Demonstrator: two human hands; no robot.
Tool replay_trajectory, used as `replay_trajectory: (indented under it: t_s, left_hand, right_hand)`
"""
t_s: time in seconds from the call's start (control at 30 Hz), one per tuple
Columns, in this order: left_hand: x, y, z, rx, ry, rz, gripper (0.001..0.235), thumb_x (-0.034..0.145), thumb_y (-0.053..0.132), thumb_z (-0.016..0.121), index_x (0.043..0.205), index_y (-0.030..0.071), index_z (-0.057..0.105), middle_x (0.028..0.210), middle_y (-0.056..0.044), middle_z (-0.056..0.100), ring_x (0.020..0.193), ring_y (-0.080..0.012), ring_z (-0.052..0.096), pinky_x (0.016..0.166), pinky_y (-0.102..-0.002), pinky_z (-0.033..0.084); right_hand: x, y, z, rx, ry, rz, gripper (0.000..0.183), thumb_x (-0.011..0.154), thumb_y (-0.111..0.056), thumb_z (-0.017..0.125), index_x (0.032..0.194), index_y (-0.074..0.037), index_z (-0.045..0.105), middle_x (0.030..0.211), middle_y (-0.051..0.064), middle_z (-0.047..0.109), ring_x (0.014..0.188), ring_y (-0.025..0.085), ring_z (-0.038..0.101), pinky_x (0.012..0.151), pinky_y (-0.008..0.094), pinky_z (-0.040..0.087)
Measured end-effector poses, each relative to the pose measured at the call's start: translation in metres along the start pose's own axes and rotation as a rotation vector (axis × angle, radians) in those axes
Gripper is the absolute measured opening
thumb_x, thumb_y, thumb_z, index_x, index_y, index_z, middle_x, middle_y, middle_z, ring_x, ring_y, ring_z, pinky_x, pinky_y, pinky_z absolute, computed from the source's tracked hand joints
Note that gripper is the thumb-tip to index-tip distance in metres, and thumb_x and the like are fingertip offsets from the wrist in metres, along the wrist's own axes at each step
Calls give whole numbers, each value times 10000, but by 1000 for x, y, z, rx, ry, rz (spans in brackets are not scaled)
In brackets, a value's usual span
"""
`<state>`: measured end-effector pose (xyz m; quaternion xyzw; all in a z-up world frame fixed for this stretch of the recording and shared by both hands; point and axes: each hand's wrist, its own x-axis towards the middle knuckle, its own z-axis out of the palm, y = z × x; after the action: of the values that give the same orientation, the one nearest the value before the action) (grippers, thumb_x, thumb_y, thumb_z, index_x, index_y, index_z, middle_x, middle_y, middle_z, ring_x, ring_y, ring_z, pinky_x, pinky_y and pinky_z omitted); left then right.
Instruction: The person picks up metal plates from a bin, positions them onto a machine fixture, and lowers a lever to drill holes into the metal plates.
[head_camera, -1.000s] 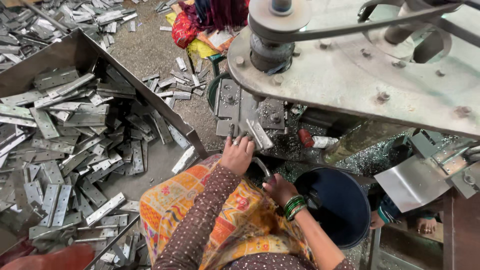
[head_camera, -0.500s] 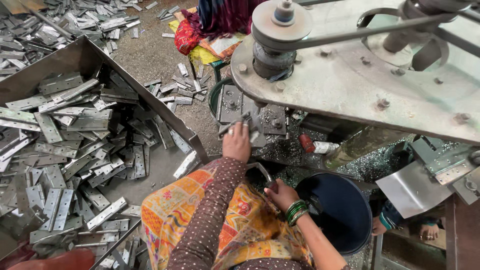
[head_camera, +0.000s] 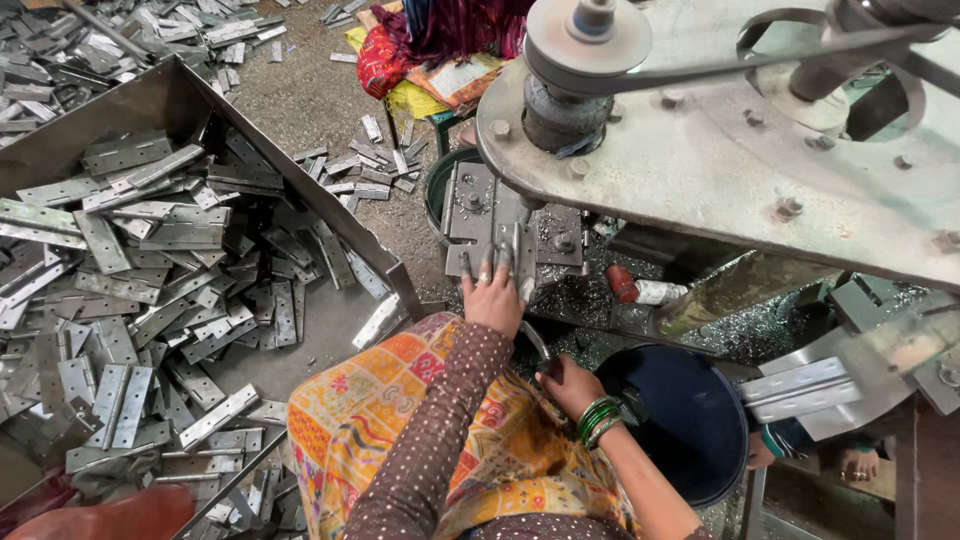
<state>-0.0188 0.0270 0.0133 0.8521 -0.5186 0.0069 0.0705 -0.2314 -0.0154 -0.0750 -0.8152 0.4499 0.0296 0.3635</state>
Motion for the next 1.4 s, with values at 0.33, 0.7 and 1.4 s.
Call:
replay_trajectory:
  t_s: [0.33, 0.7, 1.4]
  left_hand:
    - [11, -11, 14, -83, 107, -55, 408, 864, 310, 648, 1207, 99, 708, 1375, -66, 552, 1391, -296, 450, 1090, -630, 325]
    - [39, -7, 21, 56, 68, -18, 323, 916, 191, 549, 1187, 95, 695, 1515, -90, 505, 1455, -273, 400, 1187, -622, 250]
    - [72, -7, 4, -47, -139, -25, 340, 946, 215, 523, 1235, 159, 694, 1584, -72, 403, 1491, -296, 286, 1194, -617, 155]
  right_hand:
    - [34, 66, 90, -175, 31, -21, 584, 932, -582, 580, 1275, -130, 443, 942, 233, 738, 875, 468, 695, 773, 544, 550]
    - [-14, 25, 17, -403, -106, 40, 635, 954, -600, 491, 1369, -125, 415, 1140, 202, 736, 950, 409, 725, 775, 523, 580]
    - [14, 26, 16, -446, -412, 75, 663, 1006, -475, 495, 1408, 32, 349, 1140, 278, 737, 1065, 412, 723, 942, 488, 560]
